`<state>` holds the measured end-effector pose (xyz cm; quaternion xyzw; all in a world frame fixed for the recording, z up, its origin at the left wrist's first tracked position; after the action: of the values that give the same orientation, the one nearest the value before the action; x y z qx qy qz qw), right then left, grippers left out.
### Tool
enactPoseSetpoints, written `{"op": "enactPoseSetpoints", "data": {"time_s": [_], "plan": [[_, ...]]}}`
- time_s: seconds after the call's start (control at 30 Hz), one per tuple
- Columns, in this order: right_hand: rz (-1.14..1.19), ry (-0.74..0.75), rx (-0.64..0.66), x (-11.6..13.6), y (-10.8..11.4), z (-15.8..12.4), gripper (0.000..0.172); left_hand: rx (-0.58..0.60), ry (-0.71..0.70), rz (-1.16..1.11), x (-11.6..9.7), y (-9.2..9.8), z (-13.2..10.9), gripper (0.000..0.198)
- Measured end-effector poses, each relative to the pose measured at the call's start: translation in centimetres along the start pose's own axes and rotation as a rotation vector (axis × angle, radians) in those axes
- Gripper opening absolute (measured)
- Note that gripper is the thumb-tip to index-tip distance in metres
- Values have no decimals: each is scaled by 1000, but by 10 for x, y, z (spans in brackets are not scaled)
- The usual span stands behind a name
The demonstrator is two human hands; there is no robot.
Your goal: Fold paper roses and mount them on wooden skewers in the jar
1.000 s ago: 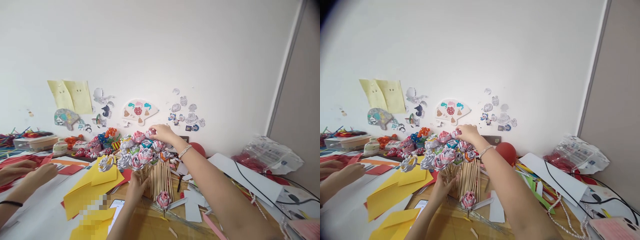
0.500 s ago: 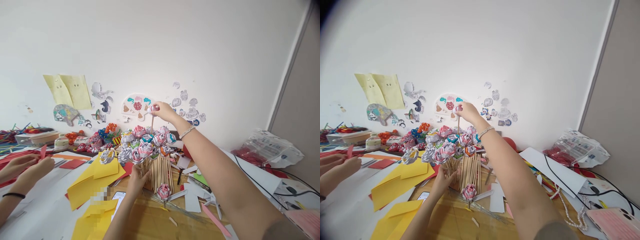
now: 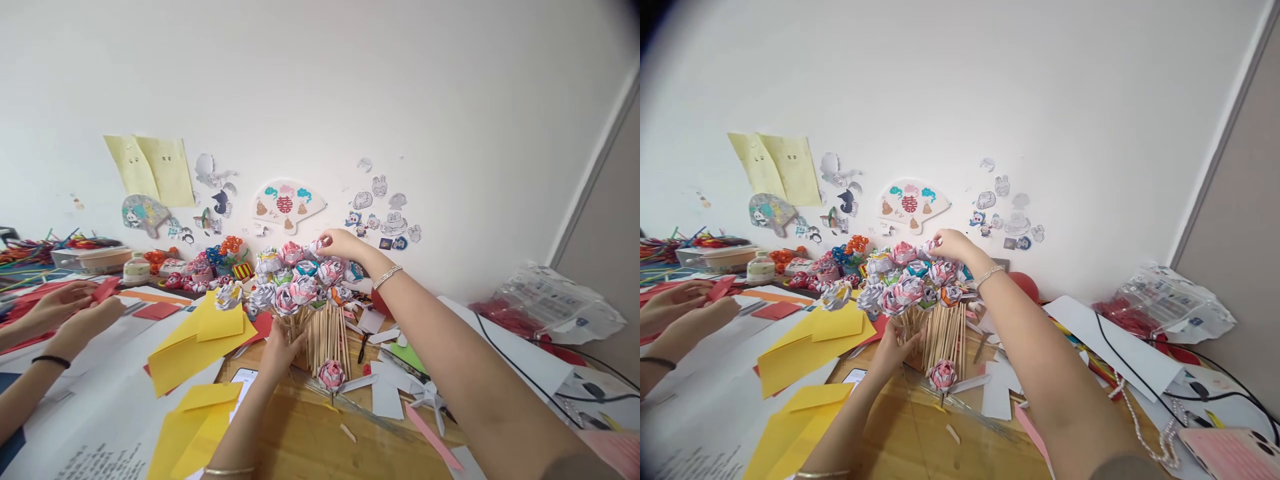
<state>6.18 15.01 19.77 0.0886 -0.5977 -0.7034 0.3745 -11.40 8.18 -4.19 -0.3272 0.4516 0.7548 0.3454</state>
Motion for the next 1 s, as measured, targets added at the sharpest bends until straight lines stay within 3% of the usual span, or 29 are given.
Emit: {"op": "enactPoseSetpoints", "data": {"time_s": [0.17, 0.33, 0.43, 0.63, 0.73, 0.77, 0.83, 0.9, 0.93, 1.0], "plan": [[1, 55, -10, 3, 4, -4, 45, 18, 2, 11, 0, 0, 0, 51], [18, 194, 60, 12, 0, -10, 31, -5, 20, 25, 1, 0, 0, 58], [15, 220, 33, 13, -3, -10, 31, 3, 11, 23, 0, 0, -1, 56], [26, 219, -152, 11, 5, -21, 37, 16, 19, 48, -3, 1, -3, 53], [72, 214, -306, 13, 8, -48, 32, 27, 17, 68, -6, 3, -4, 53], [135, 237, -426, 13, 7, -62, 30, 28, 19, 76, -7, 3, -4, 53], [226, 265, -614, 13, -4, -93, 25, 26, 31, 100, -9, 4, -5, 53], [292, 200, -676, 8, -26, -121, 22, 21, 55, 141, -12, 6, -7, 56], [306, 165, -613, 4, -42, -131, 23, 17, 71, 169, -13, 6, -8, 58], [307, 85, -359, -4, -81, -146, 26, 6, 104, 240, -18, 10, -11, 63]]}}
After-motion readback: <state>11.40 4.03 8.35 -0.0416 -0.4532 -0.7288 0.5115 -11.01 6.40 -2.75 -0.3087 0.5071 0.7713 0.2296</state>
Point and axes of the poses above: each hand's wrist, its own z-axis towards the middle knuckle, its own y-axis out of the back of the hand, x = y × z, the point moved 2 cm from there along z, towards the middle knuckle, and after that the axes turned 10 degrees about x, right-handed, at the moved point
